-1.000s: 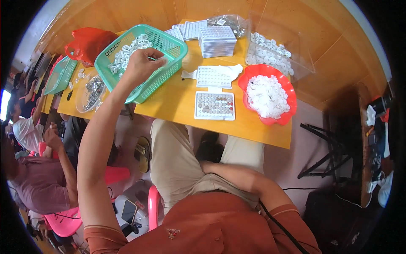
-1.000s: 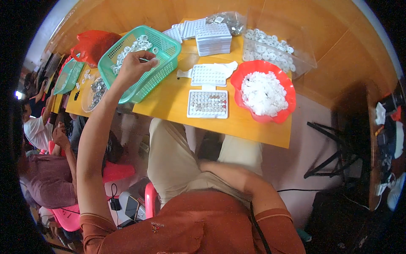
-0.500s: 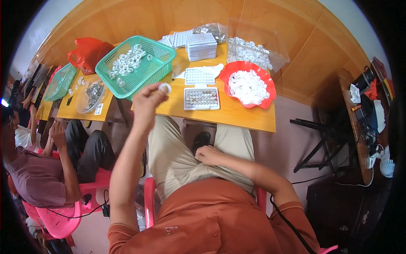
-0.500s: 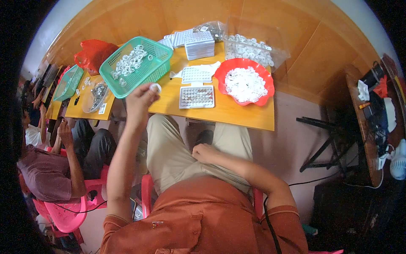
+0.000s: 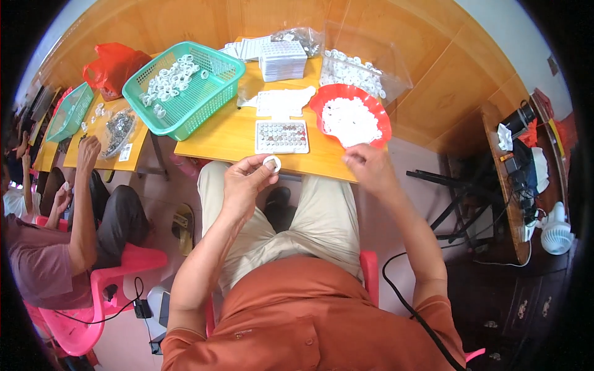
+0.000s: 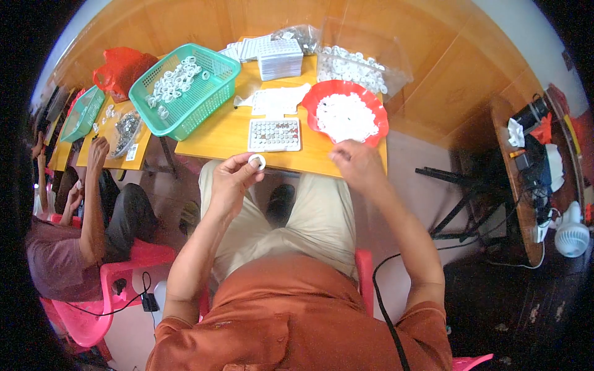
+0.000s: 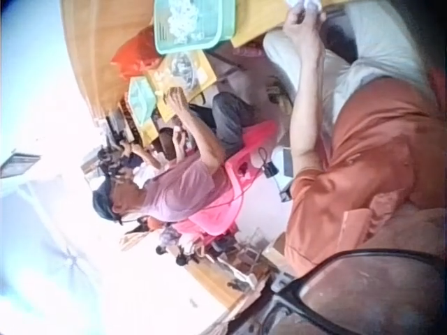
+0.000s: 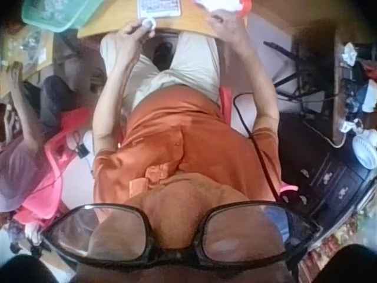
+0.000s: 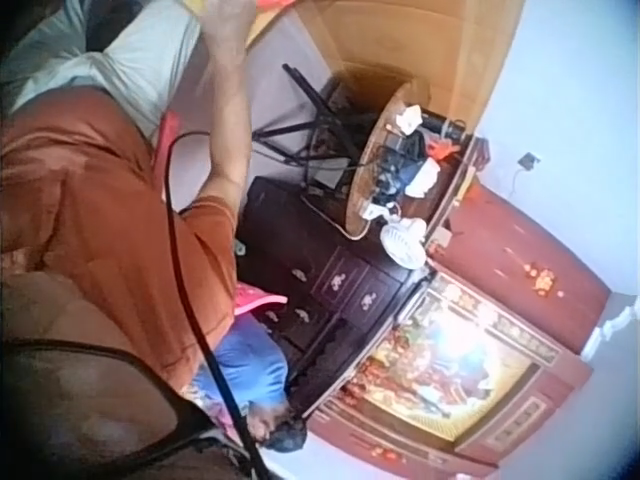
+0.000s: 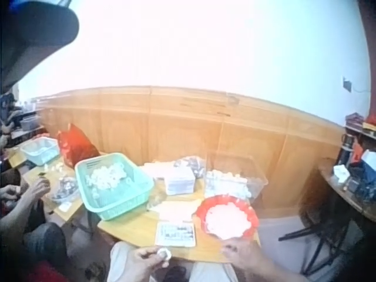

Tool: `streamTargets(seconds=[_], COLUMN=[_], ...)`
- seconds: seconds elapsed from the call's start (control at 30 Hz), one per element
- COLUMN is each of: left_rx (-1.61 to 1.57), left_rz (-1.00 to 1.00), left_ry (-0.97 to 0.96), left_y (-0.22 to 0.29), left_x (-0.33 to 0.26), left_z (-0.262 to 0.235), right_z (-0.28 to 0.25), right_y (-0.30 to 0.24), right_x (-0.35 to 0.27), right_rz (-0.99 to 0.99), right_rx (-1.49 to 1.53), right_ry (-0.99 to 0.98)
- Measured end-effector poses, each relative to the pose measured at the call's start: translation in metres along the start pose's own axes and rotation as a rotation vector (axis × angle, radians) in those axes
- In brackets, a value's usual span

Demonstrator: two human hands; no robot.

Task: The person sits at a work table, picks up a circular plastic base, and assembles small electronic parts from trays into the base by hand.

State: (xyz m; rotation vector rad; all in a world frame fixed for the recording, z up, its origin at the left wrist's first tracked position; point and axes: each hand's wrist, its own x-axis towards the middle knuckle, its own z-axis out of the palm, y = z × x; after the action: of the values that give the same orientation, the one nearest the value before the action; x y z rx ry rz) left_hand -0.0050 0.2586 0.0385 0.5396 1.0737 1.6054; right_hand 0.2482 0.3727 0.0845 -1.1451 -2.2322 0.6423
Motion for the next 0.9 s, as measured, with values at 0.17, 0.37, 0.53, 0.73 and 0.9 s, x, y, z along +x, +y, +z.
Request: streamTargets(seconds=[0.17,0.37,0.53,0.73,0.9], left_rx=[-0.030,-0.028,-0.005,0.025,0.051], left_rz=[-0.054,-0.063,-0.072,-0.071,-0.079], left_ry=[0.001,-0.005,-0.037,-0.002,-0.025], left_y=[-0.003,-0.005,-0.007,-0.009,-0.015], left_x=[-0.006,-0.009,-0.009,-0.010,-0.013], left_z=[-0.005,-0.008,-0.010,-0.009,-0.005], right_z=[-0.024,-0.018,-0.009,-0.001,-0.003], right_y=[0.020,0.020,0.033,0.047,0.044], right_x=[0.036,0.042,0.041,0.040,0.036], right_rz=[-0.112,-0.080,-0.123,-0.188,-0.148], right_rx=[-0.347,-0.636,-0.682,-0.702,-0.681], right_ry=[-0.125,-0.350,-0.346,-0.265,-0.246])
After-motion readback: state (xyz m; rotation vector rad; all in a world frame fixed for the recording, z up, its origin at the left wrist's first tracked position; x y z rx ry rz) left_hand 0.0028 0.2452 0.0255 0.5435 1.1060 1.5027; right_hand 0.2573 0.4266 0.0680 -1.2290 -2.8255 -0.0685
